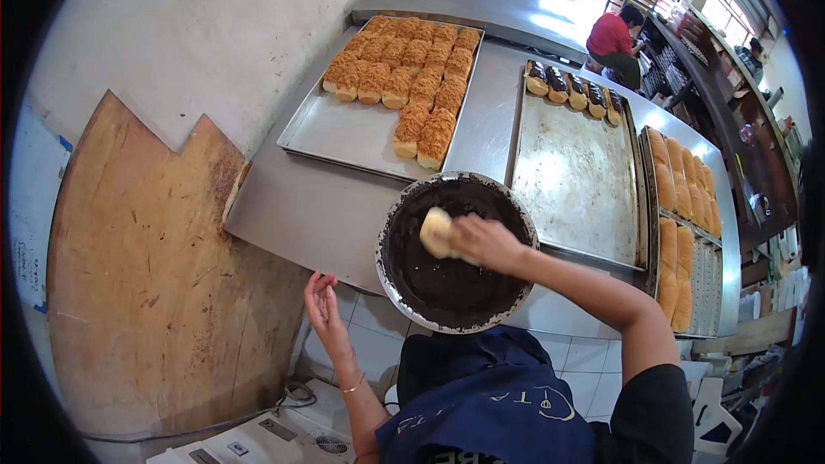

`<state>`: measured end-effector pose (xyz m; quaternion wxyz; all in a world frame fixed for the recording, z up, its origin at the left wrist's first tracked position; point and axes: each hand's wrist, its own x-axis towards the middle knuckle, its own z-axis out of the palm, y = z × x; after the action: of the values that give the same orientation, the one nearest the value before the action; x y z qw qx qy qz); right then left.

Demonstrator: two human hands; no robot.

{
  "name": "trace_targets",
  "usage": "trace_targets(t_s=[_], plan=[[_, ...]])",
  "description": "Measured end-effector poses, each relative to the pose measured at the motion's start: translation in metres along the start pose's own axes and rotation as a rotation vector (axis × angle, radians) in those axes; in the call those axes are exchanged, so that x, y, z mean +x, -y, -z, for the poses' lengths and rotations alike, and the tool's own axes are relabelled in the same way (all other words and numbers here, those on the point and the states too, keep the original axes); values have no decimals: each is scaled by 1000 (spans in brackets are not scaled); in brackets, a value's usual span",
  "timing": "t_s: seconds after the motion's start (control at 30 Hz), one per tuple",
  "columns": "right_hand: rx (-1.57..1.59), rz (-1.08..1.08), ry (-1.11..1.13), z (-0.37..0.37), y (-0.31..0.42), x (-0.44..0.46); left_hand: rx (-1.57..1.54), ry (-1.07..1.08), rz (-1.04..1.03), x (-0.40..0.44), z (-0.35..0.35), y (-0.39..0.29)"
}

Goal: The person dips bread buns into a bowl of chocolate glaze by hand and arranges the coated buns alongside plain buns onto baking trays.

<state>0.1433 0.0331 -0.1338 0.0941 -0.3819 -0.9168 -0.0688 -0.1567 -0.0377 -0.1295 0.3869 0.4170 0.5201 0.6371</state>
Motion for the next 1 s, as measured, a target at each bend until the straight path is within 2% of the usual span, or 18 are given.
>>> trace_targets(t_s=[0.07, 0.13, 0.17, 0.23, 0.3, 0.33, 0.4, 0.43, 0.5, 0.53, 0.6, 0.67, 0.73, 0.8, 0.83, 0.93, 0.97, 1.0], plan=[[147, 161, 60, -1, 8, -4, 4, -2, 9, 1, 1, 1], [8, -33, -22, 2, -5, 1, 3, -4, 4, 0, 1, -4], [-8, -159, 21, 5, -13, 6, 4, -6, 7, -2, 3, -3], [-14, -31, -33, -1, -4, 0, 12, -7, 9, 0, 4, -4], [320, -40, 119, -1, 21, 0, 24, -8, 5, 2, 5, -6], [441, -49, 74, 4, 26, 0, 38, -14, 7, 1, 5, -8], [651, -198, 240, 15, 16, 7, 41, -20, 0, 1, 7, -13], [855, -324, 256, 10, 8, 10, 40, -19, -9, 1, 7, -16], [1425, -411, 366, 9, -10, 17, 42, -22, -6, 2, 10, -17], [1671, -602, 442, 19, -9, 17, 41, -24, 1, 2, 11, -18], [2058, -879, 446, 4, -12, 11, 27, -18, -9, 2, 10, -19], [2356, -796, 425, -7, -10, 4, -14, -26, 15, 2, 6, -20], [2510, -629, 464, -14, -10, 5, -35, 69, 152, 2, 5, -21], [2680, -578, 454, -14, -10, 6, -100, 204, 159, 6, -7, -29], [2652, -754, 372, 17, -2, 14, -112, 245, 183, 7, -17, -35], [2939, -544, 348, 60, 8, 21, -288, 364, 170, 9, -59, -64], [2910, -585, 266, 64, 10, 16, -298, 473, 159, 10, -67, -60], [2963, -613, 185, 81, 15, 12, -380, 511, 245, 8, -80, -64]])
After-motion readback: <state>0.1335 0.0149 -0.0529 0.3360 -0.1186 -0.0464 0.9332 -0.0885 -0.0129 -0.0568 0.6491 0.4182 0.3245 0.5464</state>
